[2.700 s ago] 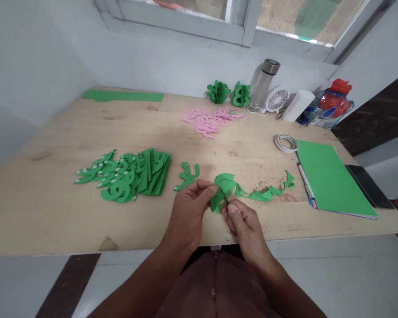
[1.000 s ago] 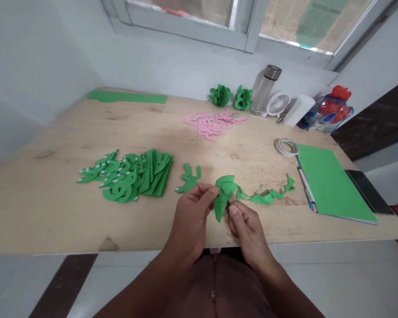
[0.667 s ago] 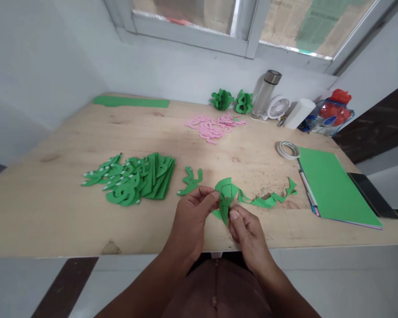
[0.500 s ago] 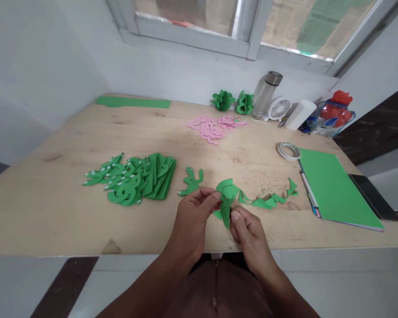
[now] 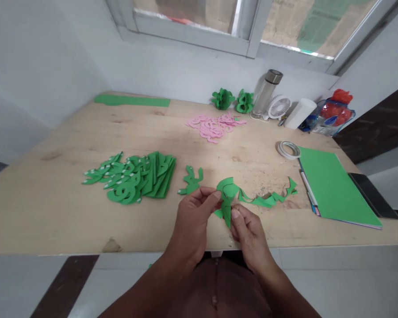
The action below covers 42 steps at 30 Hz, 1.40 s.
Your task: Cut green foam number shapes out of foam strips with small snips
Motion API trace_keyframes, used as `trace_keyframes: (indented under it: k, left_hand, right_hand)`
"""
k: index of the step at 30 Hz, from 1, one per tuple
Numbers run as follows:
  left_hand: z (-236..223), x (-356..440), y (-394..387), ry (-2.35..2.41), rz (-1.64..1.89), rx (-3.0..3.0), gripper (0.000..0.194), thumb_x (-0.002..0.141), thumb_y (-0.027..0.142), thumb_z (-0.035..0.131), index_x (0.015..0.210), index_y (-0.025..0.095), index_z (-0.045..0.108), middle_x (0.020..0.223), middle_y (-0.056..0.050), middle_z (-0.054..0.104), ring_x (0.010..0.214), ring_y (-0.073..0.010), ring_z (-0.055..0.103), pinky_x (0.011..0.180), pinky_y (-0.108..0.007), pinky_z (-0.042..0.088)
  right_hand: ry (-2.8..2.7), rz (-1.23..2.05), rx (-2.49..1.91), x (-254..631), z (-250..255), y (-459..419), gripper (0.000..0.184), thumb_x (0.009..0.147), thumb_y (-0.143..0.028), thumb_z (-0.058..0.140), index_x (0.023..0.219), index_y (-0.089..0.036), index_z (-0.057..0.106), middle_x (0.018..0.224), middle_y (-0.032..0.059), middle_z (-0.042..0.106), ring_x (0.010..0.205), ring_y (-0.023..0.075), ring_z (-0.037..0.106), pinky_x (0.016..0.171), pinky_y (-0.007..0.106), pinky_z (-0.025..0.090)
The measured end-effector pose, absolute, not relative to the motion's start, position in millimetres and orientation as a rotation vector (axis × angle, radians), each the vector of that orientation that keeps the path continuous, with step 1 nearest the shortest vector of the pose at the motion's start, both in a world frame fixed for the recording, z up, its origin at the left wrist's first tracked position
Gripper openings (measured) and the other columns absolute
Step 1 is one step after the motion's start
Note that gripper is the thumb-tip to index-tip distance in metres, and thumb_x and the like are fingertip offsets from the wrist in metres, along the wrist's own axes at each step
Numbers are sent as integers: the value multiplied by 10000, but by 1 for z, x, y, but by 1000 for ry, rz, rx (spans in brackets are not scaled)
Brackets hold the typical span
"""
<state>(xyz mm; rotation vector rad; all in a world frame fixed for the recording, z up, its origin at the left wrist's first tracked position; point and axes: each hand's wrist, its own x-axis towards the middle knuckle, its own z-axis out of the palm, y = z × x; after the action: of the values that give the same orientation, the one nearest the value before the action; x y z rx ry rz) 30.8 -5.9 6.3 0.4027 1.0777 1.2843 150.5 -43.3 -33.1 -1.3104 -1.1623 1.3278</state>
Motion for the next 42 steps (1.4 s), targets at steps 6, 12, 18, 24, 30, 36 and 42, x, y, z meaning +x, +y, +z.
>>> trace_keyframes:
  k: [6,12,18,24,30,36,42]
  left_hand:
    - [9,34,-8,1070,1307,353,158,557,207,821,611,151,683,576,33,643,581,-87,546,607,-210,455]
    - [10,36,-9,1077,1296,316,182,537,211,830,612,151,676,577,28,652,592,-97,570,621,-219,472]
    - [10,38,-10,1076,1312,295,193,532,218,836,618,153,675,581,36,646,594,-94,570,621,-216,464]
    - [9,40,-14,1065,1315,266,190,532,211,838,622,159,679,591,35,649,613,-95,568,634,-218,454]
    - [7,41,-14,1055,1330,232,203,531,213,852,622,164,677,590,39,641,619,-96,558,645,-223,455]
    - [8,39,-14,1038,1346,256,197,551,215,850,623,161,675,597,41,632,619,-93,550,643,-222,459]
    - [6,39,-15,1025,1346,259,199,562,220,851,643,161,678,622,34,640,640,-97,559,642,-216,463]
  right_hand:
    - [-1156,1319,-1305,149,-32,-45,497,925,-620,505,637,-231,391,564,-74,290,508,110,207,455,267,167]
    - [-1140,1328,-1302,148,-30,-44,508,915,-651,494,648,-226,415,565,-73,303,507,109,216,454,266,177]
    - [-1136,1316,-1301,148,-31,-45,500,920,-641,500,659,-218,443,583,-66,299,511,109,214,447,259,172]
    - [-1102,1310,-1300,146,-30,-45,487,909,-646,514,690,-211,485,582,-71,290,502,104,197,433,249,165]
    - [-1087,1320,-1298,145,-29,-46,483,909,-635,519,669,-223,438,571,-74,292,493,101,207,431,245,170]
    - [-1103,1351,-1295,147,-26,-46,511,889,-664,522,647,-227,416,549,-79,298,485,99,200,429,244,168]
    - [-1102,1365,-1289,148,-27,-46,508,890,-656,525,638,-231,405,552,-77,292,482,100,201,430,249,165]
